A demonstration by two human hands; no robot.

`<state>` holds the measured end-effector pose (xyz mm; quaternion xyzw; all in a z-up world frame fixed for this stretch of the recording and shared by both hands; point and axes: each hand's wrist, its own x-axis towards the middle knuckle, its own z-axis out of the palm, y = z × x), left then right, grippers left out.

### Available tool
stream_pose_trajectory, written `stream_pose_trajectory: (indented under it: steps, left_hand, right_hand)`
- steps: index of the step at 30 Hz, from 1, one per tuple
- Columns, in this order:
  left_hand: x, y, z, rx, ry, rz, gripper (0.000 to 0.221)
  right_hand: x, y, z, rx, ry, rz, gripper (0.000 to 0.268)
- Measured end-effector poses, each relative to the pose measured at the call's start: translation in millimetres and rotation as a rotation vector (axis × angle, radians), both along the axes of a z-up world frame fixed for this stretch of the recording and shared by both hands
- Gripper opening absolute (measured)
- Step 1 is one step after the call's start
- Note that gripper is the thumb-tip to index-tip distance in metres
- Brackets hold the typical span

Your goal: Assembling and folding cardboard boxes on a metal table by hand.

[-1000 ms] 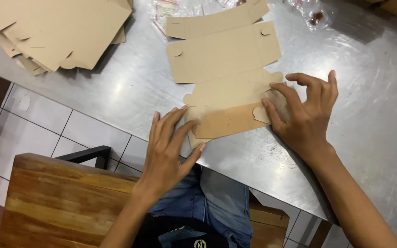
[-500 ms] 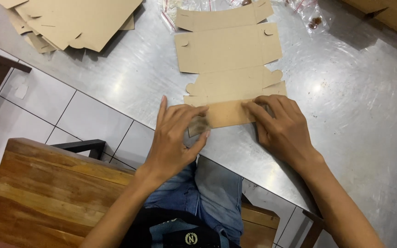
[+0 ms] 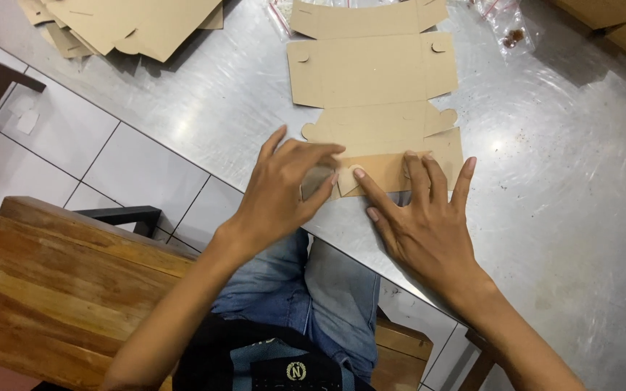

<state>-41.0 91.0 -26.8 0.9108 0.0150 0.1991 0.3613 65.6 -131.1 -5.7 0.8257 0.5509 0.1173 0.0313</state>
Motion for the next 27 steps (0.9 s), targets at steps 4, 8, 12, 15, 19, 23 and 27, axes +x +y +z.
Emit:
stream_pose_trajectory:
  steps: [4,8,12,15,19,23,27]
  left_hand:
    - [10,9,3,0.036,-0.019,0.027,0.028]
    - [15,13,2,-0.009,0.014,0.056,0.032]
    - [19,13,0,0.017,0.049,0.073,0.038]
    - [19,12,-2,0.060,0.090,0.048,0.055]
    - [19,14,-3,0.033,0.139,0.019,0.067]
    - [18,16,-4,0.053,0.122,-0.001,0.074]
    - [17,15,-4,0.045,0.113,-0.008,0.072]
  right_hand:
    - [0,1,2,-0.011,0.039,-0.001,0.054]
    - [-1,2,3,0.010,0.043,0.000,0.051]
    - [-1,3,4,0.004,0.059,0.000,0.052]
    - [0,5,6,0.004,0.068,0.004,0.052]
    - [1,4,5,-0.004,0.064,0.012,0.052]
    - [2,3,3,-0.003,0.081,0.009,0.053]
    - [1,4,5,0.004,0.085,0.006,0.051]
